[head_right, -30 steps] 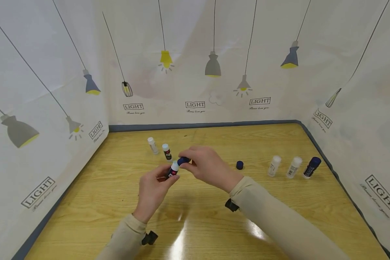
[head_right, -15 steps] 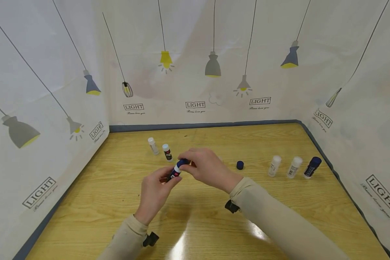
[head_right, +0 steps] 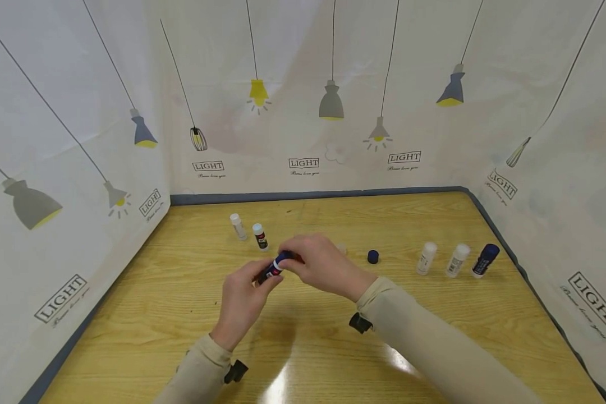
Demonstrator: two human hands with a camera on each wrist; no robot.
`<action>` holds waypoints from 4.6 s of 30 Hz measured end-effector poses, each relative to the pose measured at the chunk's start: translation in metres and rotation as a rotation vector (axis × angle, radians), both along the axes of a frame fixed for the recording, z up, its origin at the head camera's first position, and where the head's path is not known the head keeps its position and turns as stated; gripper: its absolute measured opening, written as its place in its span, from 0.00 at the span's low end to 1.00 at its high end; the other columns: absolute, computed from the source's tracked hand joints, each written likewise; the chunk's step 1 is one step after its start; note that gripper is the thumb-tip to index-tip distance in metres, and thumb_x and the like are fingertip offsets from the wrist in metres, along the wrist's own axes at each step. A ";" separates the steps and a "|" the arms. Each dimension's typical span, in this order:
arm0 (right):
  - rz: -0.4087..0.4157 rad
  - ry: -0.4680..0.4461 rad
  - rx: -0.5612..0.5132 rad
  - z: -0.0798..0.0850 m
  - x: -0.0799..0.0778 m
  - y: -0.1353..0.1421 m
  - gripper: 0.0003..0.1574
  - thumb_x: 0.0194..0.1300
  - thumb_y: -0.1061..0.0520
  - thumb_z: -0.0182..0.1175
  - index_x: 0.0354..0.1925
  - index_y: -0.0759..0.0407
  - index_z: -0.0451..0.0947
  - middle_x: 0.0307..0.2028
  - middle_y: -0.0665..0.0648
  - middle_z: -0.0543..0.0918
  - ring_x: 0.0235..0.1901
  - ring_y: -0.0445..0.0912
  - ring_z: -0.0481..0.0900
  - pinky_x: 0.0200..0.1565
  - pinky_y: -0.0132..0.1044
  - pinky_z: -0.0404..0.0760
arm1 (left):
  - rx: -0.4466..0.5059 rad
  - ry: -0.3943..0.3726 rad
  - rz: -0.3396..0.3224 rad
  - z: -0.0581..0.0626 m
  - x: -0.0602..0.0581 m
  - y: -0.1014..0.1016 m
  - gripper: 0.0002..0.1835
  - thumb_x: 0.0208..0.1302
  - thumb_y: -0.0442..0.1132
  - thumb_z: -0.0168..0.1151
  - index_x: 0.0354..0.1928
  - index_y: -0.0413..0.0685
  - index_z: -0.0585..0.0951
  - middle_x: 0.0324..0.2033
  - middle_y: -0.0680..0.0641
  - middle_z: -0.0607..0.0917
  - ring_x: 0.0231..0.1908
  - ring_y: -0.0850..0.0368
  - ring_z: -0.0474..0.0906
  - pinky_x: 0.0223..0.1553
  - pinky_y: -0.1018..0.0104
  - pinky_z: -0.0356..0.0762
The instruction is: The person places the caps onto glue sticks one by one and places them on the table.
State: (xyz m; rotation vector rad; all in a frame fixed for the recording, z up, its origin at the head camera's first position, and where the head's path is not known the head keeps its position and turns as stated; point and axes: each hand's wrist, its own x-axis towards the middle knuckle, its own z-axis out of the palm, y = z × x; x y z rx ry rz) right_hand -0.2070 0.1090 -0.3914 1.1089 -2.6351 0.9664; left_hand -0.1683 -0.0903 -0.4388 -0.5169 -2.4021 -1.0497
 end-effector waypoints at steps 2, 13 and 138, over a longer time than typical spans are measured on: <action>0.002 -0.002 0.007 -0.001 0.000 -0.001 0.06 0.72 0.53 0.63 0.46 0.48 0.83 0.35 0.40 0.80 0.28 0.34 0.76 0.29 0.32 0.79 | -0.019 0.011 -0.009 0.000 0.000 0.000 0.12 0.59 0.38 0.75 0.45 0.47 0.87 0.39 0.51 0.88 0.36 0.60 0.84 0.33 0.65 0.83; 0.051 0.033 0.017 0.002 -0.004 0.001 0.04 0.73 0.54 0.62 0.41 0.47 0.84 0.32 0.41 0.82 0.25 0.35 0.75 0.29 0.33 0.78 | -0.088 0.146 -0.117 -0.004 -0.003 0.001 0.09 0.62 0.35 0.72 0.42 0.43 0.85 0.34 0.49 0.85 0.30 0.61 0.80 0.29 0.68 0.78; -0.403 -0.073 0.440 -0.015 -0.028 0.180 0.07 0.66 0.55 0.69 0.38 0.58 0.85 0.29 0.49 0.84 0.22 0.39 0.75 0.26 0.40 0.77 | 0.043 0.048 -0.037 -0.009 -0.028 -0.027 0.22 0.67 0.47 0.69 0.60 0.49 0.81 0.52 0.47 0.82 0.49 0.47 0.81 0.46 0.49 0.81</action>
